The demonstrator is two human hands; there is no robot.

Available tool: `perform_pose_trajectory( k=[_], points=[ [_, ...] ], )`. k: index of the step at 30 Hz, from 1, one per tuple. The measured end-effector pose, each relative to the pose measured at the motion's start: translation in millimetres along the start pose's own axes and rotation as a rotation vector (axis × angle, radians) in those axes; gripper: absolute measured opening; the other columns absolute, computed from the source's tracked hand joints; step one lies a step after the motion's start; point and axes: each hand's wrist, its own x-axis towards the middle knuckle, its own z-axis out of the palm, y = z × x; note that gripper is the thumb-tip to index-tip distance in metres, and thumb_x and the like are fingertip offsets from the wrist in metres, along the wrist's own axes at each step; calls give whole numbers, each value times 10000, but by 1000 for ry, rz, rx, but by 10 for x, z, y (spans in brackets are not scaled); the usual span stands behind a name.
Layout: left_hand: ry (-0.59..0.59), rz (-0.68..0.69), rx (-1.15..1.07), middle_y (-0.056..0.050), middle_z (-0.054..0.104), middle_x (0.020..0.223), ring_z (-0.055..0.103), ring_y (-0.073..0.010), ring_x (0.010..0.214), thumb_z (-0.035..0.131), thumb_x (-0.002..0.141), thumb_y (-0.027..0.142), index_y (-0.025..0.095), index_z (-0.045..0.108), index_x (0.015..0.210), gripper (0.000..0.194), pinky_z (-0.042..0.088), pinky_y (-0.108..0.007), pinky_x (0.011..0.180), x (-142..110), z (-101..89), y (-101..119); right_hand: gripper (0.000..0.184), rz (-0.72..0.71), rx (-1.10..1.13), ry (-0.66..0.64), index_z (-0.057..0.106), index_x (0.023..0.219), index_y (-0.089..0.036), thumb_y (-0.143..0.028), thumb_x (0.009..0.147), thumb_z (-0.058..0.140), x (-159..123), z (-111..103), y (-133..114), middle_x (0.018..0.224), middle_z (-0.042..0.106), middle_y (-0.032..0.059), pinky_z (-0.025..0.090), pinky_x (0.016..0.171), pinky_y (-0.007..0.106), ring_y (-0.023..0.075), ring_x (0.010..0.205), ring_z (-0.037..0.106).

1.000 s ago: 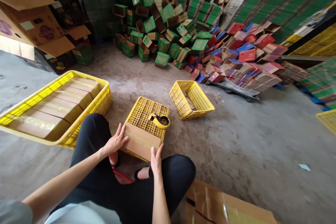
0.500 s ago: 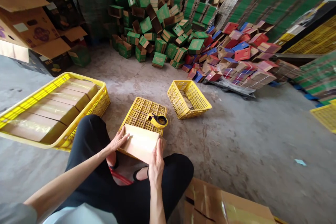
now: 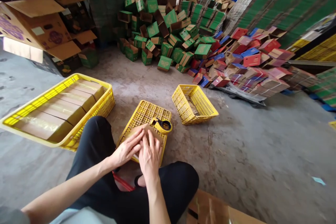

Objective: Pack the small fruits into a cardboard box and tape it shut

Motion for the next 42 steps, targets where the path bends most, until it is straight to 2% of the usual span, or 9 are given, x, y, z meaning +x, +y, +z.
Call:
perform_pose_trajectory(
  k=[9, 13, 18, 21, 24, 30, 35, 38, 42],
  points=[
    [36, -55, 70, -40, 254, 1736, 277, -252, 1593, 382, 1101, 552, 247, 331, 1665, 643, 283, -439, 1320, 38, -363, -416, 506, -135, 115, -113, 462, 1600, -338, -385, 1100, 392, 449, 170, -6, 1703, 381, 37, 317, 1234, 593, 343, 1523, 378],
    [51, -110, 94, -46, 296, 1723, 328, -252, 1578, 365, 1097, 559, 216, 384, 1644, 646, 288, -428, 1319, 48, -543, -499, 512, -27, 135, -157, 438, 1600, -405, -478, 1097, 375, 621, 299, 28, 1716, 352, 16, 277, 1223, 698, 392, 1584, 265],
    [54, -118, 165, -32, 354, 1705, 447, -243, 1518, 346, 1102, 526, 221, 448, 1613, 604, 358, -374, 1288, 58, -632, -453, 636, 177, 279, -64, 444, 1616, -288, -601, 1075, 325, 437, 466, 191, 1745, 273, 63, 246, 1254, 659, 392, 1620, 156],
    [56, -169, 222, -36, 396, 1686, 505, -241, 1480, 321, 1107, 505, 214, 457, 1607, 594, 396, -373, 1266, 92, -607, -369, 851, 433, 501, -29, 283, 1678, -159, -709, 1031, 330, 148, 638, 225, 1715, 316, 159, 358, 1233, 554, 358, 1576, 321],
    [36, -207, 263, -36, 441, 1662, 548, -261, 1444, 333, 1105, 493, 246, 467, 1603, 571, 453, -391, 1224, 117, -564, -277, 872, 565, 713, -37, 222, 1695, -185, -715, 1019, 373, -57, 801, 163, 1651, 445, 146, 476, 1154, 469, 311, 1480, 494],
    [-3, -180, 229, -87, 514, 1607, 501, -323, 1476, 429, 1072, 553, 260, 523, 1572, 587, 472, -462, 1206, 22, -343, -126, 906, 724, 820, 0, 258, 1688, -216, -741, 977, 456, -125, 721, 221, 1660, 436, 117, 486, 1140, 459, 337, 1464, 512],
    [-13, -117, 302, -77, 371, 1697, 377, -343, 1552, 451, 1050, 616, 293, 506, 1580, 623, 445, -482, 1224, -22, -36, -36, 907, 661, 745, -22, 307, 1673, -177, -766, 985, 358, -190, 429, 429, 1682, 390, 136, 361, 1244, 503, 342, 1543, 396],
    [-46, 19, 412, -86, 298, 1728, 230, -345, 1609, 440, 1047, 645, 250, 480, 1593, 675, 321, -519, 1288, 43, 63, 10, 860, 614, 653, 4, 321, 1667, -170, -732, 1017, 292, -199, 376, 418, 1673, 404, 135, 375, 1244, 513, 325, 1529, 424],
    [-161, 158, 510, -146, 346, 1699, 266, -352, 1598, 423, 991, 766, 225, 353, 1655, 860, 151, -563, 1320, 151, 98, 36, 788, 479, 507, 53, 379, 1643, -156, -670, 1057, 263, -216, 375, 373, 1708, 332, 121, 384, 1253, 495, 311, 1558, 374]
  ],
)
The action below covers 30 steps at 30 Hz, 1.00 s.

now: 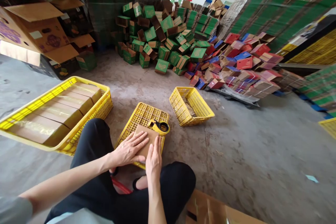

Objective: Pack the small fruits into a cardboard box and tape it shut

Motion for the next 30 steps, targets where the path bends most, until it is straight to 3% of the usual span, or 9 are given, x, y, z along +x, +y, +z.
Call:
perform_pose_trajectory(
  k=[3, 7, 11, 15, 22, 26, 30],
  points=[
    [-23, 30, 32, -176, 328, 1699, 263, -363, 1597, 428, 923, 849, 189, 289, 1677, 1011, 119, -552, 1323, 35, -2, -12, 712, -128, -86, -5, 380, 1643, -173, -604, 1086, 276, -103, -59, 13, 1726, 296, 94, 355, 1274, 512, 308, 1596, 281],
    [-6, 37, 42, -196, 318, 1699, 272, -378, 1592, 438, 895, 876, 149, 236, 1688, 1096, 83, -566, 1323, 40, 9, -35, 616, -281, -163, -36, 362, 1652, -221, -507, 1110, 305, -336, -178, 24, 1690, 389, 65, 350, 1274, 566, 311, 1622, 183],
    [-20, 65, 13, -203, 315, 1698, 278, -395, 1586, 507, 858, 880, 154, 250, 1686, 1131, 134, -569, 1321, 55, 38, -101, 570, -351, -207, -52, 374, 1646, -237, -441, 1116, 323, -442, -226, 5, 1663, 433, 71, 387, 1246, 597, 325, 1600, 268],
    [-65, 129, -51, -212, 325, 1691, 264, -403, 1589, 579, 873, 825, 153, 282, 1677, 1089, 224, -588, 1305, 75, 24, -217, 552, -390, -261, -68, 401, 1631, -216, -408, 1118, 326, -282, -212, -21, 1642, 459, 94, 395, 1231, 620, 333, 1556, 374],
    [-80, 236, -164, -216, 370, 1669, 282, -360, 1590, 561, 966, 723, 127, 346, 1650, 933, 223, -565, 1316, 42, -154, -373, 567, -395, -226, -68, 434, 1616, -189, -433, 1122, 303, 62, -170, -45, 1654, 448, 103, 381, 1263, 536, 292, 1565, 364],
    [-39, 134, -202, -135, 420, 1663, 310, -305, 1586, 474, 1048, 636, 201, 395, 1635, 734, 260, -508, 1321, -56, -172, -365, 600, -347, -185, -85, 372, 1646, -206, -479, 1122, 265, 49, -113, -12, 1719, 326, 84, 326, 1290, 521, 279, 1607, 256],
    [77, -42, -230, -94, 266, 1738, 177, -293, 1621, 396, 1099, 553, 250, 267, 1683, 670, 271, -517, 1317, -170, 18, -246, 653, -243, -107, -62, 260, 1682, -202, -525, 1114, 250, -25, -5, 38, 1767, 144, 82, 301, 1298, 502, 275, 1622, 180]
  ],
)
